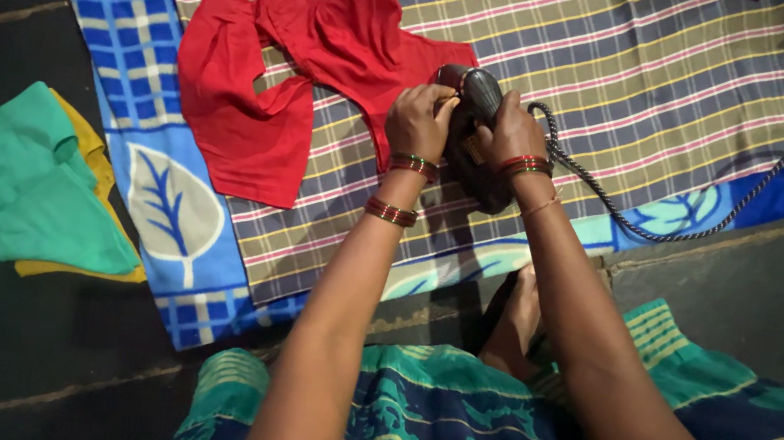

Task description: The person irons a green shirt and a red shirt on a patterned mat laid out on the floor. They use a black electric iron to smooth the garments, handling them one at a time and adjusting their positions before ironing.

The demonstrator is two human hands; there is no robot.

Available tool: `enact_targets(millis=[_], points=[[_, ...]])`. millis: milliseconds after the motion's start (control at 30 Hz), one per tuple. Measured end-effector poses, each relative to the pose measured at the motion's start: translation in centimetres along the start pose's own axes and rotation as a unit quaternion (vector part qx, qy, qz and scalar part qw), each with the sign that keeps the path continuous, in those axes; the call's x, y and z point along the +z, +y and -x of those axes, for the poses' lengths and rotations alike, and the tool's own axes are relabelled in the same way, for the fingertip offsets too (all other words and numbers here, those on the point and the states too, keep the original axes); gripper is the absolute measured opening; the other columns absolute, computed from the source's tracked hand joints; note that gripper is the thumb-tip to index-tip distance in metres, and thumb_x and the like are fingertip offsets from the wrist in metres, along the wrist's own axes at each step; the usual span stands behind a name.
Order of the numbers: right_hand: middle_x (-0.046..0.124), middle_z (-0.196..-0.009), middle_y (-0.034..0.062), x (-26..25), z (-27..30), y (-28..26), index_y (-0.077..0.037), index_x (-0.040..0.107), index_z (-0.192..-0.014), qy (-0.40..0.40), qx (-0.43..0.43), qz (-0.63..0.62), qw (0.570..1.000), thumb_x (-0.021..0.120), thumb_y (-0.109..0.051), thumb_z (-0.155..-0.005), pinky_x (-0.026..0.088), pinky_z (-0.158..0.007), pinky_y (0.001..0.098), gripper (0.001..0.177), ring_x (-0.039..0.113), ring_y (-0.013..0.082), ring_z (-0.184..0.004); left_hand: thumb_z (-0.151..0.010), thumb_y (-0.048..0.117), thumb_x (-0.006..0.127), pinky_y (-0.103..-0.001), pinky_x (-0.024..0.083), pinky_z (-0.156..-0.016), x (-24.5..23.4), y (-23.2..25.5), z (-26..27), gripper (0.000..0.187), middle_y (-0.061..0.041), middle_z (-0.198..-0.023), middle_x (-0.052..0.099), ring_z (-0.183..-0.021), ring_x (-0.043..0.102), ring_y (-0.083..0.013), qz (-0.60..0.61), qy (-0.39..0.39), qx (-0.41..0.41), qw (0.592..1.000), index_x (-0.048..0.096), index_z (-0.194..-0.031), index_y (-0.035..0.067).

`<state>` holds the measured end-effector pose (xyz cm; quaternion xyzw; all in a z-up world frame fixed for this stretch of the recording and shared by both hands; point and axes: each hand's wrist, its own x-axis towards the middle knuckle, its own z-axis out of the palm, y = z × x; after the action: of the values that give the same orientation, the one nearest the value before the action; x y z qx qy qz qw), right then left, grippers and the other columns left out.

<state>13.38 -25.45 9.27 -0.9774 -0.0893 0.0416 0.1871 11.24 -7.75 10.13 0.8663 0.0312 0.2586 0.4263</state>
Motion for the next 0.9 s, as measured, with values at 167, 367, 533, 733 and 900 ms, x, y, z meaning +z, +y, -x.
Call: enact_targets(millis=[167,367,533,733,900], points=[[0.069,-0.086,0.0295,-0.2,0.0,-0.3,0.005,0.043,-0.113,-0.002,0.002,-0.005,1.000,0.080,-0.026,-0.087,0.054,-0.068,0.0564,0.055,0.068,0.0501,-0.079,-0.079,0.019,0.084,-0.043,0.054,-0.075,0.0,0.0,-0.2,0.014,-0.005,-0.085,0.072,-0.083,0.067,-0.0296,-0.010,-0.005,-0.006,1.000,0.074,-0.087,0.014],[0.069,-0.087,0.0300,-0.6,0.1,-0.6,0.006,0.043,-0.113,-0.008,0.001,-0.018,1.000,0.080,-0.026,-0.087,0.054,-0.070,0.0563,0.055,0.067,0.0505,-0.081,-0.080,0.018,0.081,-0.044,0.053,-0.076,0.3,-0.2,-1.2,0.012,-0.005,-0.086,0.071,-0.083,0.066,-0.0302,-0.026,0.004,0.003,1.000,0.074,-0.088,0.013],[0.069,-0.088,0.0289,-0.9,0.3,-0.7,0.005,0.042,-0.114,-0.012,0.001,-0.019,1.000,0.079,-0.025,-0.088,0.054,-0.070,0.0563,0.054,0.068,0.0499,-0.081,-0.083,0.018,0.078,-0.043,0.053,-0.078,1.0,-0.7,-2.4,0.006,-0.005,-0.087,0.072,-0.084,0.066,-0.0300,-0.053,-0.015,0.005,0.998,0.075,-0.088,0.015],[0.069,-0.087,0.0289,-0.7,0.1,-0.7,0.005,0.042,-0.113,-0.014,0.007,-0.005,1.000,0.080,-0.026,-0.087,0.055,-0.070,0.0555,0.056,0.067,0.0500,-0.080,-0.082,0.013,0.076,-0.043,0.054,-0.079,2.0,-1.7,-3.5,0.009,-0.006,-0.087,0.072,-0.085,0.067,-0.0303,-0.059,-0.027,0.046,0.997,0.078,-0.090,0.017],[0.069,-0.087,0.0289,-0.6,0.1,-0.6,0.004,0.041,-0.112,-0.015,0.008,-0.009,1.000,0.080,-0.027,-0.088,0.055,-0.069,0.0554,0.055,0.068,0.0497,-0.080,-0.082,0.014,0.078,-0.045,0.054,-0.076,2.3,-2.0,-4.2,0.008,-0.007,-0.084,0.072,-0.084,0.068,-0.0316,-0.052,-0.055,0.026,0.997,0.079,-0.089,0.017]])
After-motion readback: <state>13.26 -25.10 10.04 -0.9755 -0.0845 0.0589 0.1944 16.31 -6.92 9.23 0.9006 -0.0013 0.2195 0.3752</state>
